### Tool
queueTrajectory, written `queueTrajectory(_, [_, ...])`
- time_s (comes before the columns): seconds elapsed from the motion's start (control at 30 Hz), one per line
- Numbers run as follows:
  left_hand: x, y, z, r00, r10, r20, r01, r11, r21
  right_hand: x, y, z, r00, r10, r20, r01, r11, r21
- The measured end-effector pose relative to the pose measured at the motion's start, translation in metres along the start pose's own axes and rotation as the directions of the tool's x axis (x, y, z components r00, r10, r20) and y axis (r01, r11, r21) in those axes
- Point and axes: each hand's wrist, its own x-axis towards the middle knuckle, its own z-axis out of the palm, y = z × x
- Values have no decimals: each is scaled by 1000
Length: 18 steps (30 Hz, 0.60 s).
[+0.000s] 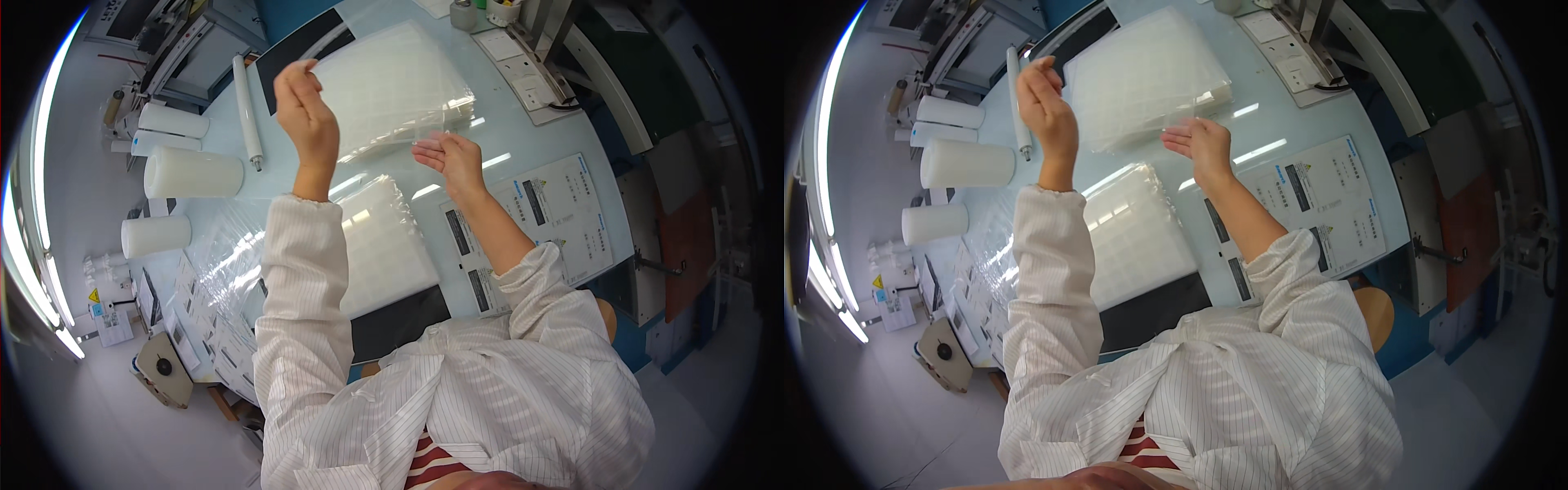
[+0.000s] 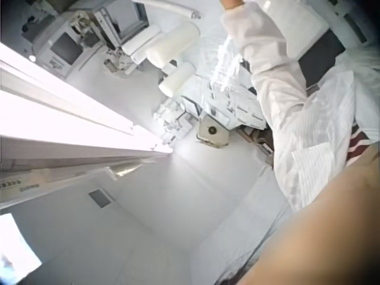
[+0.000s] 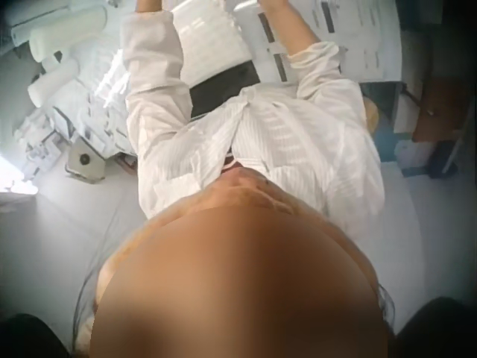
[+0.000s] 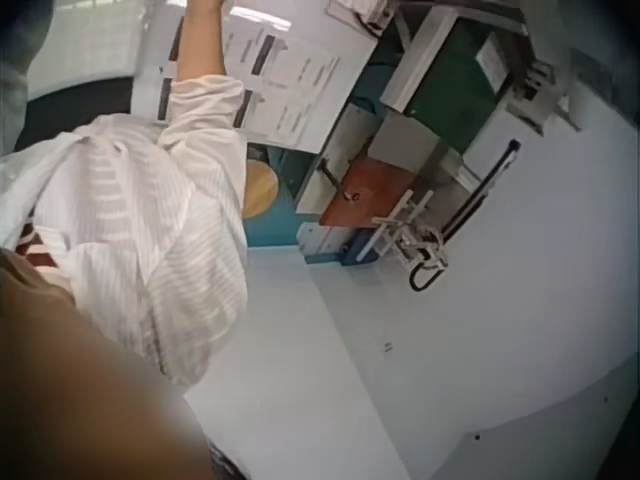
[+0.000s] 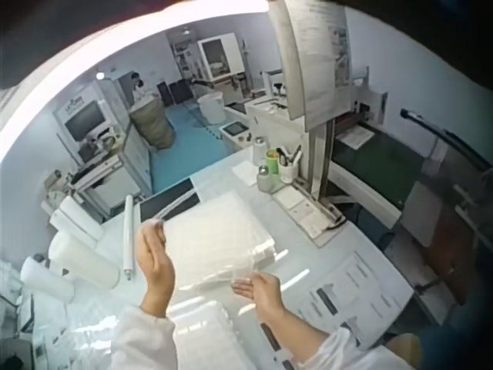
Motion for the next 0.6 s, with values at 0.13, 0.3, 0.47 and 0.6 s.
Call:
queueTrajectory(0.13, [60, -4, -78, 937, -175, -301, 124, 976, -181, 0, -10, -7, 999, -8, -34, 7, 999, -42])
queueTrajectory(0.3, [46, -25, -207, 734, -409, -543, 194, 891, -410, 15, -19, -25, 1000, 0, -4, 0, 988, -157])
queueTrajectory(0.47, [-22, 8, -299, 629, -361, -689, 238, 933, -272, 31, -28, -43, 996, 67, 62, -48, 960, -275])
queueTrajectory(0.6, [-75, 47, -324, 707, -139, -693, 266, 961, 78, 39, -36, -60, 993, 98, 67, -71, 940, -335])
